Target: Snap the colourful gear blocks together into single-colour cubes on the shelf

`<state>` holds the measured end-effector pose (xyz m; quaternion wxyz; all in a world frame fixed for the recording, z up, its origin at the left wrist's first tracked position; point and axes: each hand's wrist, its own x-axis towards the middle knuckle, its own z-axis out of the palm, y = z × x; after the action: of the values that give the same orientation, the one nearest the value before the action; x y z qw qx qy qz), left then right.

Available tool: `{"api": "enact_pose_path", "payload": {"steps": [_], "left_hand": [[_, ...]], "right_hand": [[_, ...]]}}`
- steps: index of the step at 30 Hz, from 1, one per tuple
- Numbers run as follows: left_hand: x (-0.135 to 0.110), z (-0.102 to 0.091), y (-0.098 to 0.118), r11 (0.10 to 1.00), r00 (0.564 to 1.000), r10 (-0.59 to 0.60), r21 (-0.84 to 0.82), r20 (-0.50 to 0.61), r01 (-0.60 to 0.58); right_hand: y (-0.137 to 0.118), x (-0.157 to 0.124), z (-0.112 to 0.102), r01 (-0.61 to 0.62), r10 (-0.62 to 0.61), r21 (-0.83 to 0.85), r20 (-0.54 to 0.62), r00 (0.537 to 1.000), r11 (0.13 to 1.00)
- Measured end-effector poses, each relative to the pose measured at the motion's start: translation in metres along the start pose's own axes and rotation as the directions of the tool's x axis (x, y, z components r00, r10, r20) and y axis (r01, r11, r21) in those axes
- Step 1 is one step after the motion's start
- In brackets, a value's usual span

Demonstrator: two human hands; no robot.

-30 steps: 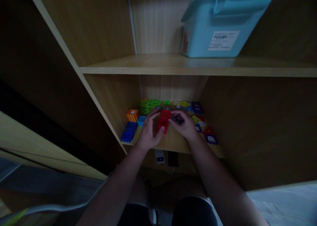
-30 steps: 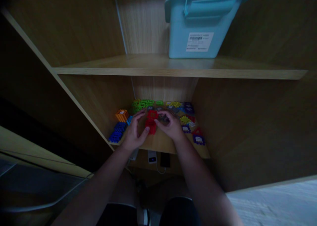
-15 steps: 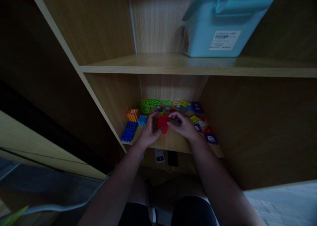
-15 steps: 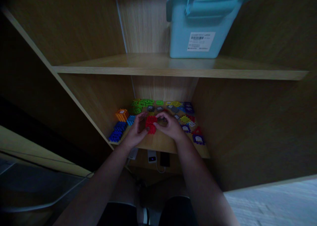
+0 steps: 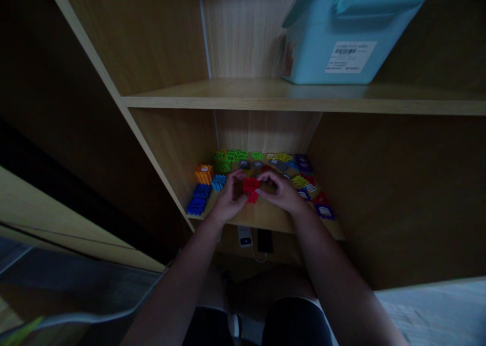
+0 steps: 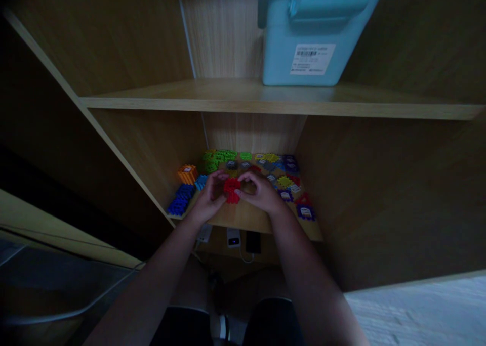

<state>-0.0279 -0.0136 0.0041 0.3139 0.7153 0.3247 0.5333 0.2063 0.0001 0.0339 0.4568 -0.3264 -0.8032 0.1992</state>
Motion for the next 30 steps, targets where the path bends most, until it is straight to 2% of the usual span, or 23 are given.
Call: {"api": "enact_pose_path", "payload": {"steps": [11,13,14,16,19,20,21,26,30], "left_hand": [[0.0,0.001,-0.001,1.0,1.0,0.009,0.025,-0.006,-0.009],[0.0,0.0,-0.001,1.0,1.0,0.005,0.03,-0.011,-0.004],[0.0,0.0,-0.001,1.0,1.0,0.003,0.03,-0.013,-0.002],[0.0,-0.001,0.0,0.999,1.0,0.001,0.032,-0.013,-0.001],[-0.001,-0.002,0.0,0.999,1.0,0.002,0.049,-0.009,-0.001],[-0.001,-0.003,0.001,0.999,1.0,0.003,0.053,-0.007,-0.002],[-0.001,-0.003,0.001,0.999,1.0,0.005,0.052,-0.007,-0.005],[-0.001,-0.001,-0.003,1.0,1.0,0.005,0.023,-0.02,-0.004],[0.0,-0.001,-0.008,1.0,0.999,-0.004,0.002,-0.033,0.004]], "right_hand": [[-0.003,0.001,-0.001,0.022,-0.022,-0.004,0.046,0.999,1.0],[-0.001,0.001,-0.001,0.015,-0.014,-0.021,0.021,1.0,1.0],[0.001,0.001,-0.001,0.0,-0.001,-0.041,-0.027,1.0,0.999],[0.007,0.002,-0.004,-0.058,0.037,-0.099,-0.203,0.978,0.993],[0.021,0.004,-0.009,-0.201,0.069,-0.218,-0.496,0.866,0.955],[0.026,0.004,-0.011,-0.25,0.067,-0.271,-0.543,0.837,0.93],[0.031,0.005,-0.012,-0.289,0.064,-0.33,-0.554,0.83,0.899],[0.049,0.008,-0.001,-0.313,0.132,-0.524,-0.352,0.926,0.792],[0.056,0.018,0.007,-0.355,0.199,-0.617,-0.308,0.93,0.702]]}}
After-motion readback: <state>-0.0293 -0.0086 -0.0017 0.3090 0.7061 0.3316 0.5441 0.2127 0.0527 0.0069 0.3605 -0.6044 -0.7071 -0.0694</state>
